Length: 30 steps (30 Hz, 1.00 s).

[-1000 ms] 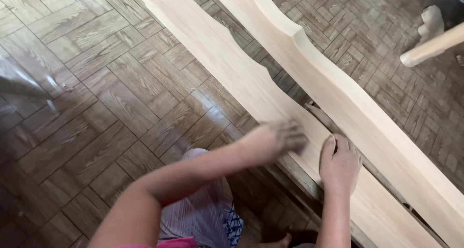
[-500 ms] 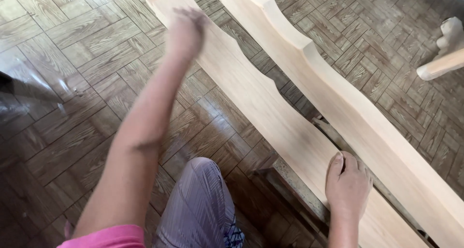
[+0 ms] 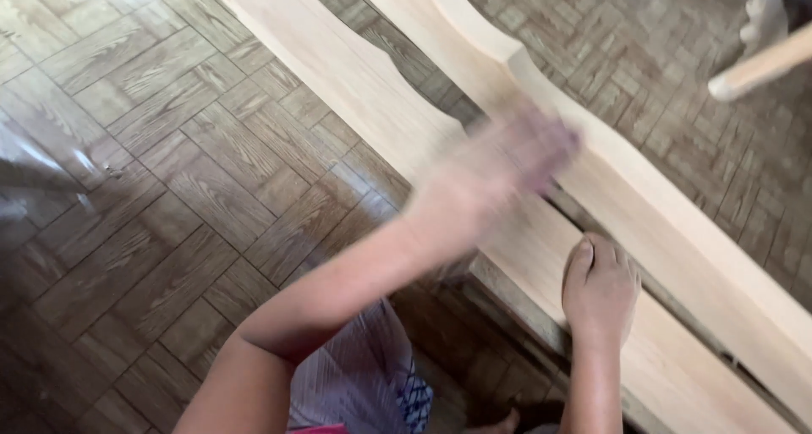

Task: A person manually sands two long, shaped wooden boards using sandpaper while sitting on the floor.

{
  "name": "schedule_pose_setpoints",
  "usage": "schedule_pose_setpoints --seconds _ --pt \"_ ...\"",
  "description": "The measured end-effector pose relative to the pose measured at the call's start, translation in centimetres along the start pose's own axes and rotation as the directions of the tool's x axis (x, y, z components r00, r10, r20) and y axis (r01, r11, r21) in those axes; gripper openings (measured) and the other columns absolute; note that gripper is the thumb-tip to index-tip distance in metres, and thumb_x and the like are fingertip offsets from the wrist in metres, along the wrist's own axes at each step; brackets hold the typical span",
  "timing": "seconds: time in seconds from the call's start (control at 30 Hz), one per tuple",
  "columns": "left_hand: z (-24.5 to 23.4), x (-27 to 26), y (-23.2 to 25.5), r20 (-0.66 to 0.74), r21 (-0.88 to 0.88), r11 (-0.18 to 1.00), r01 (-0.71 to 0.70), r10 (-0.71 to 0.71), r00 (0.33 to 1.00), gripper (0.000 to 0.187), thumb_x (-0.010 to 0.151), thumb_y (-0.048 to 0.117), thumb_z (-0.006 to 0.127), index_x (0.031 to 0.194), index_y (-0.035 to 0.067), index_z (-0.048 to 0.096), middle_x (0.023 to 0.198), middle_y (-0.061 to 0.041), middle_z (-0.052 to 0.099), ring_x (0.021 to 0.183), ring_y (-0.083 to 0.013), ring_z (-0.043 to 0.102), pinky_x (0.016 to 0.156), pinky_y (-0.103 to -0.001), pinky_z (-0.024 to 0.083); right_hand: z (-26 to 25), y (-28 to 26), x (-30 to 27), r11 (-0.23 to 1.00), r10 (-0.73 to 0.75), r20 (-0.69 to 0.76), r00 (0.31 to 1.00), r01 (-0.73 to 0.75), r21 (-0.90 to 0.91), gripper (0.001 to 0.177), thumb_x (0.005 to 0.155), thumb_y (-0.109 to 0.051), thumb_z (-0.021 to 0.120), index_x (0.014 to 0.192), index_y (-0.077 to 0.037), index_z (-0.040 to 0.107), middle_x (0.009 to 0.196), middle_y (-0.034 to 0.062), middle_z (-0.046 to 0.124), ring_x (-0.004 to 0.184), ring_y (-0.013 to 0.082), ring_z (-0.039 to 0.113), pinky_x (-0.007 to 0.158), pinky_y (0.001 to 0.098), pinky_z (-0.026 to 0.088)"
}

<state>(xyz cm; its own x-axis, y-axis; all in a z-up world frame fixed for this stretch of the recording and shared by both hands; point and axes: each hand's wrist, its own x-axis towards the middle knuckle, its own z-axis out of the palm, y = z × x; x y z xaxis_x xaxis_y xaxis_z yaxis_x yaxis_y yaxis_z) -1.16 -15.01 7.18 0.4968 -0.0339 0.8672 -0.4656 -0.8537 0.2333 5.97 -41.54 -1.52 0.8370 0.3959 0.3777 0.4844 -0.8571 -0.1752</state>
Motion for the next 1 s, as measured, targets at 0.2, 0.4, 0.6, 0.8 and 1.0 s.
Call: schedule_pose_setpoints --seconds 0.2,0.4,0.6,0.8,1.0 --pt "-0.1 -3.5 -4.8 -0.191 0.092 0.984 0.152 -0.133 0.972 0.044 0.111 0.004 0.076 0.149 0.008 0.054 0.158 -0.01 0.045 0.154 -0.0305 0.038 0.135 -0.053 0.037 -1.1 -1.5 0.3 0.985 0.168 0.107 0.98 -0.171 0.026 0.04 0.109 -0.027 0.038 0.122 -0.006 0.069 0.121 0.0171 0.07 0.113 0.0405 0.059 0.1 0.0541 0.04" --pt "4.7 -9.6 -7.0 0.408 0.025 0.986 0.162 -0.158 0.899 0.038 0.101 0.031 0.062 0.13 0.009 0.07 0.13 -0.013 0.071 0.13 -0.0377 0.06 0.116 -0.049 0.04 -0.6 -0.9 -0.2 0.985 0.148 0.054 0.988 -0.143 -0.094 0.042 0.112 -0.041 0.045 0.124 -0.012 0.073 0.114 0.0183 0.071 0.109 0.0417 0.066 0.099 0.0504 0.047" --pt "4.0 -10.9 -5.6 0.392 0.036 0.999 -0.037 0.02 0.92 0.044 0.106 0.032 0.048 0.135 0.005 0.066 0.137 -0.017 0.067 0.13 -0.041 0.06 0.111 -0.052 0.044 -0.7 -1.0 -0.2 0.983 0.171 0.09 0.981 -0.164 -0.085 0.048 0.112 -0.044 0.043 0.126 -0.009 0.073 0.117 0.0205 0.071 0.113 0.0428 0.065 0.104 0.0503 0.045" --pt "-3.0 -10.3 -16.7 0.378 0.047 0.999 -0.016 -0.003 0.926 0.043 0.1 0.005 0.038 0.13 -0.004 0.067 0.134 -0.023 0.068 0.127 -0.0468 0.059 0.106 -0.06 0.044 -1.1 -1.6 0.0 0.981 0.191 0.1 0.977 -0.186 -0.052 0.045 0.114 -0.043 0.045 0.127 -0.009 0.072 0.123 0.0219 0.07 0.118 0.0432 0.063 0.106 0.0498 0.042" --pt "-7.1 -3.5 -18.3 0.468 0.766 0.601 0.226 -0.764 0.444 0.061 0.1 0.003 0.051 0.155 0.028 0.041 0.16 -0.002 0.041 0.148 -0.0319 0.034 0.084 -0.041 0.069 -2.5 -3.2 1.0 0.968 0.25 0.227 0.941 -0.247 -0.04 0.052 0.11 -0.039 0.032 0.131 -0.007 0.066 0.132 0.0197 0.066 0.126 0.0417 0.054 0.111 0.0566 0.035"
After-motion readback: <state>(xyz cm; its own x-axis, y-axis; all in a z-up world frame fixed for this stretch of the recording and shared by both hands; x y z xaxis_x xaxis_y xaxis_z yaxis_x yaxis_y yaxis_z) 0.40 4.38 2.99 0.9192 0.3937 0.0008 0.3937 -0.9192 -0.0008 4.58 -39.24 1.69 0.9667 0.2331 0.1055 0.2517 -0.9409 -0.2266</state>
